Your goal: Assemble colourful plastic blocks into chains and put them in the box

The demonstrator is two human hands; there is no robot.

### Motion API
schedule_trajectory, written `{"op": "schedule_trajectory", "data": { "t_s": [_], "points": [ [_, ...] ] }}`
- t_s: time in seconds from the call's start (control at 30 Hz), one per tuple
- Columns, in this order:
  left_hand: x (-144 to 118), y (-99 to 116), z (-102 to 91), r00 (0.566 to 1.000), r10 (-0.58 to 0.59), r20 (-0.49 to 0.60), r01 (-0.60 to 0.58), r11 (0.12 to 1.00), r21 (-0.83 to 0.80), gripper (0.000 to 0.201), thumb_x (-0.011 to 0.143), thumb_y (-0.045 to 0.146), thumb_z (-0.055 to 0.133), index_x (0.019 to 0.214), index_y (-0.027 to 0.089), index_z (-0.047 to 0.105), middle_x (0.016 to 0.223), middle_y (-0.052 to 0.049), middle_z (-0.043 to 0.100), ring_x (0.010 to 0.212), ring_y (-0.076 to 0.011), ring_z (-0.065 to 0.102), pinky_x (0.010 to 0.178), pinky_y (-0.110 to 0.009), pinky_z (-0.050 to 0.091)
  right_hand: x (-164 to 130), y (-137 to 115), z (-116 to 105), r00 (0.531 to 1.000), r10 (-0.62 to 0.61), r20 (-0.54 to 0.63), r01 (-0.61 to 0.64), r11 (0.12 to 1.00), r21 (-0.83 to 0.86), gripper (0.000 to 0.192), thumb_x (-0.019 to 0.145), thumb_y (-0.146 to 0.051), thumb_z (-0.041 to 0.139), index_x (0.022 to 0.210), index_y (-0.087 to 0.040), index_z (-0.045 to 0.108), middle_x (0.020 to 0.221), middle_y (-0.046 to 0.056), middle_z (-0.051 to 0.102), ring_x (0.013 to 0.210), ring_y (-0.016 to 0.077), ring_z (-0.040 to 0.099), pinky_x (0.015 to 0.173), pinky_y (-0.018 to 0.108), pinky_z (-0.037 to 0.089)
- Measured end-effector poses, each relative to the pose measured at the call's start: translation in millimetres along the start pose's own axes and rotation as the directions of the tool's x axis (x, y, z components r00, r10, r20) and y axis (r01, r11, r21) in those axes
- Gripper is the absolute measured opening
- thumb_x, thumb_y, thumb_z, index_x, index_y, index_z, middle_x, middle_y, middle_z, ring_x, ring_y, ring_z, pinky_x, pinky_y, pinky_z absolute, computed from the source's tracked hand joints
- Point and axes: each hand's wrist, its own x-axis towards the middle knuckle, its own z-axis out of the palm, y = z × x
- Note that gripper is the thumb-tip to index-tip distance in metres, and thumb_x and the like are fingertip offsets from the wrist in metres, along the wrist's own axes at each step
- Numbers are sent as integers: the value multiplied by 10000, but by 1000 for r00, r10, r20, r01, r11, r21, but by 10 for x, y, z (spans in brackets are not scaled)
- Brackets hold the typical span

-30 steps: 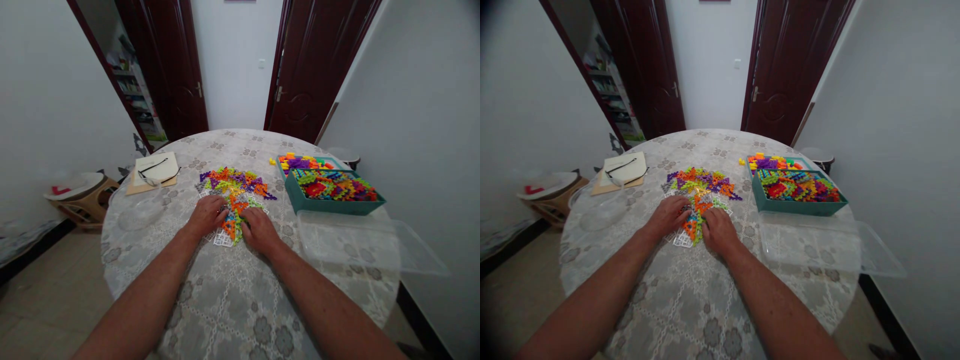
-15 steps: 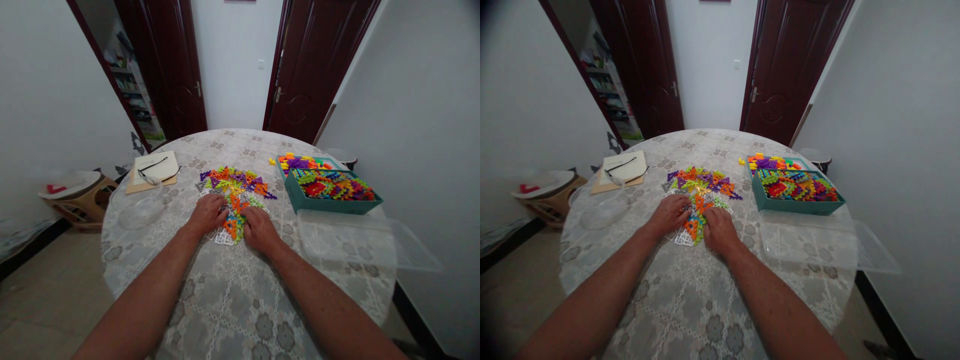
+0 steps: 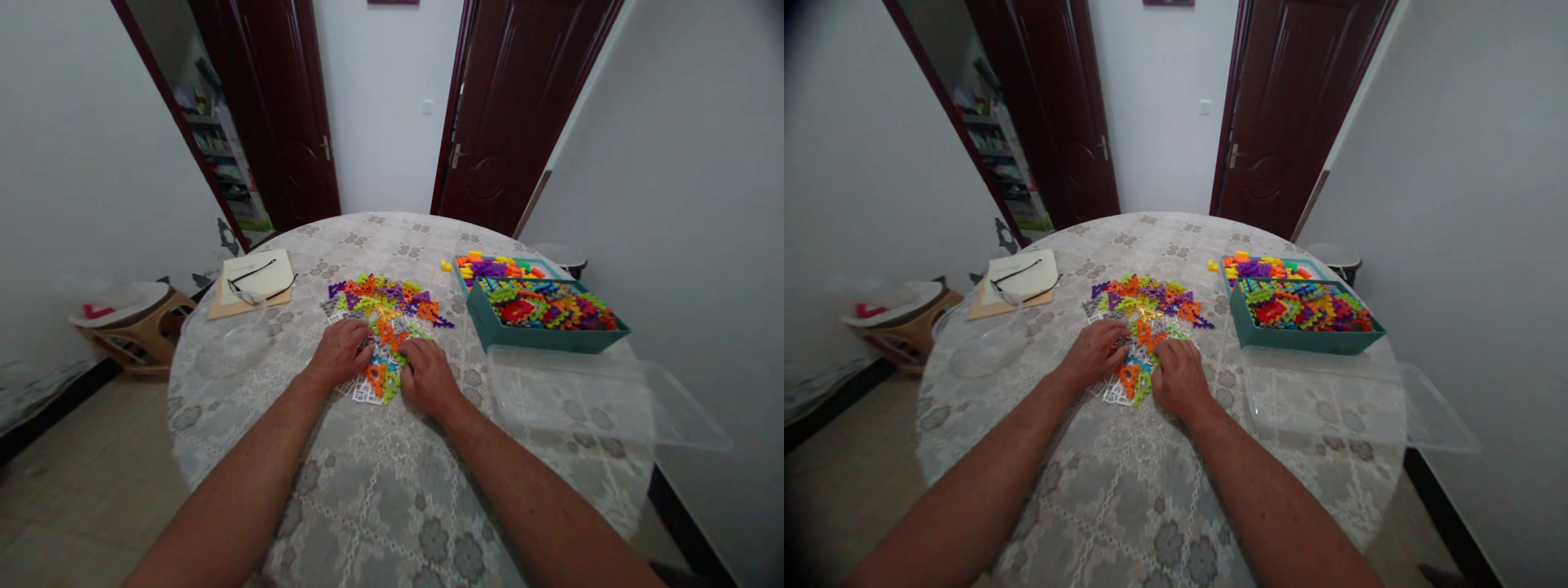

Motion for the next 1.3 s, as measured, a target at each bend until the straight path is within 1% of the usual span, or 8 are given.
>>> {"op": "schedule_trajectory", "data": {
  "t_s": [0.17, 0.43, 0.67, 0.77, 0.9, 1.1, 1.2, 1.3],
  "points": [
    [-8, 2, -7, 1000, -1, -2, 1, 1000, -4, 242, 954, 331, 664, 1151, 210, 735, 1224, -109, 755, 1152, -289, 691, 1050, -479, 537, -2, -46, -19, 998, -54, 24, 53, 998, 38, 254, 929, -171, 587, 1170, -187, 665, 1178, 125, 696, 1143, 287, 591, 1076, 456, 435],
    [-8, -12, -22, 1000, -9, 9, 9, 1000, -20, 250, 993, 363, 623, 1167, 219, 730, 1225, -112, 747, 1146, -274, 692, 1066, -462, 533, 7, -31, -13, 999, -24, 38, 23, 999, 46, 205, 979, -246, 632, 1174, -193, 663, 1169, 121, 699, 1161, 285, 598, 1088, 464, 427],
    [118, 31, -21, 992, -65, 109, 58, 996, 68, 358, 1016, 425, 590, 1303, 239, 697, 1381, -135, 682, 1248, -290, 667, 1100, -452, 526, 0, -72, -32, 1000, 6, 3, -6, 998, 56, 162, 970, -219, 631, 1129, -209, 656, 1157, 111, 698, 1132, 278, 596, 1074, 461, 429],
    [300, 6, 24, 982, -91, 163, 64, 985, 162, 438, 1004, 448, 617, 1395, 252, 651, 1482, -153, 626, 1346, -316, 619, 1142, -469, 491, -3, -72, -18, 1000, 19, -12, -18, 998, 55, 150, 965, -216, 634, 1113, -208, 655, 1148, 111, 692, 1131, 282, 588, 1063, 460, 433],
    [695, -100, 110, 972, -144, 188, 98, 967, 235, 495, 1039, 479, 553, 1461, 223, 603, 1485, -181, 624, 1369, -340, 598, 1154, -506, 463, -10, -57, 24, 999, 33, -10, -33, 998, 48, 130, 957, -220, 655, 1087, -205, 658, 1123, 105, 684, 1112, 282, 581, 1058, 464, 433],
    [1246, -283, 439, 965, -178, 193, 132, 964, 231, 486, 1052, 525, 518, 1445, 259, 623, 1493, -158, 625, 1362, -340, 581, 1143, -539, 449, -5, -52, 36, 999, 32, -27, -29, 996, 87, 148, 951, -196, 641, 1098, -216, 654, 1113, 96, 687, 1092, 276, 588, 1049, 472, 441],
    [1411, -314, 615, 961, -196, 197, 151, 963, 225, 509, 1051, 564, 498, 1464, 289, 613, 1525, -153, 598, 1405, -367, 534, 1144, -587, 427, -3, -56, 26, 999, 34, -26, -31, 994, 108, 158, 953, -193, 634, 1109, -216, 651, 1119, 96, 690, 1092, 279, 594, 1055, 486, 445],
    [1496, -304, 703, 957, -193, 215, 150, 968, 202, 548, 1041, 595, 505, 1522, 339, 570, 1566, -154, 561, 1437, -397, 503, 1157, -640, 387, -4, -56, 29, 999, 40, -21, -38, 993, 115, 172, 957, -194, 630, 1126, -221, 649, 1132, 99, 691, 1100, 282, 598, 1064, 499, 443]
  ]
}}
